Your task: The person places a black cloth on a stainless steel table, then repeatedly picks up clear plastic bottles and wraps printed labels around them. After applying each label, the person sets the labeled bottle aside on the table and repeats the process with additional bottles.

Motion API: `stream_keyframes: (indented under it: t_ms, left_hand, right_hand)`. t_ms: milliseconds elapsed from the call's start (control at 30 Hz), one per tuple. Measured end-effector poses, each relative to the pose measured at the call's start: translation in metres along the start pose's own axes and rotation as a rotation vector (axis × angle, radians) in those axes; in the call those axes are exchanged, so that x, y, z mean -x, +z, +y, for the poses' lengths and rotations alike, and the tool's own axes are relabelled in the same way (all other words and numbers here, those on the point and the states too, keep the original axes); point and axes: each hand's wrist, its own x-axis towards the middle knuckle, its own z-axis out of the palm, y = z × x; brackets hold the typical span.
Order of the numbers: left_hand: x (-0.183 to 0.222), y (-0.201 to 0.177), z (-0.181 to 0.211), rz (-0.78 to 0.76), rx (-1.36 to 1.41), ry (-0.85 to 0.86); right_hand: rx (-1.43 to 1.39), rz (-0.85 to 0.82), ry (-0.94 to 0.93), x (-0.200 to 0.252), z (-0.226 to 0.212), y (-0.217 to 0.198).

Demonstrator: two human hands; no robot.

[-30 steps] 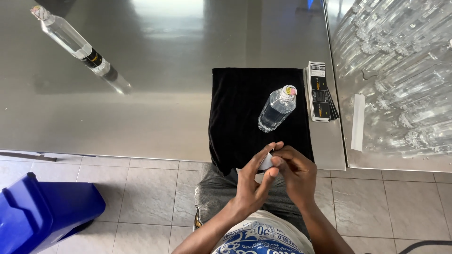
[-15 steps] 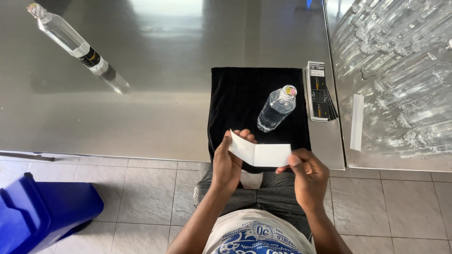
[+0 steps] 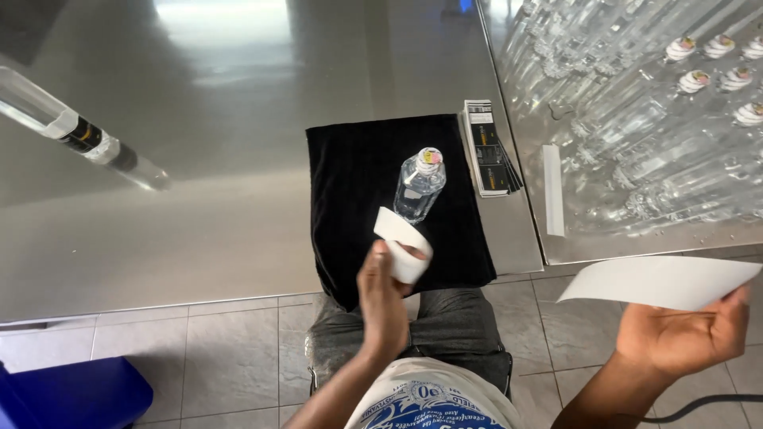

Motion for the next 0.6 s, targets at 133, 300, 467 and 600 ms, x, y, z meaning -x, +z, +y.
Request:
stream_keyframes:
  t_ms: [133, 300, 467, 600]
  left_hand:
    - [-0.001, 0.078, -0.009, -0.346, 0.0, -0.114]
    - [-0.036, 0.159, -0.049, -0.64, -0.214, 0.672]
    - [-0.063, 0.195, -0.124, -0.842, -0.529, 0.968]
    - [-0.084, 0.189, -0.154, -1.074, -1.21, 0.774]
  right_hand:
    - [0.186, 0.066, 0.018, 0.01, -0.016, -0.003]
    - [0.243, 0.126, -0.039, 0.017, -0.028, -0.006]
    - [0.212, 0.012, -0.121, 0.017, -0.034, -0.021]
    - [0.2, -0.1, -0.104, 0.013, -0.026, -0.033]
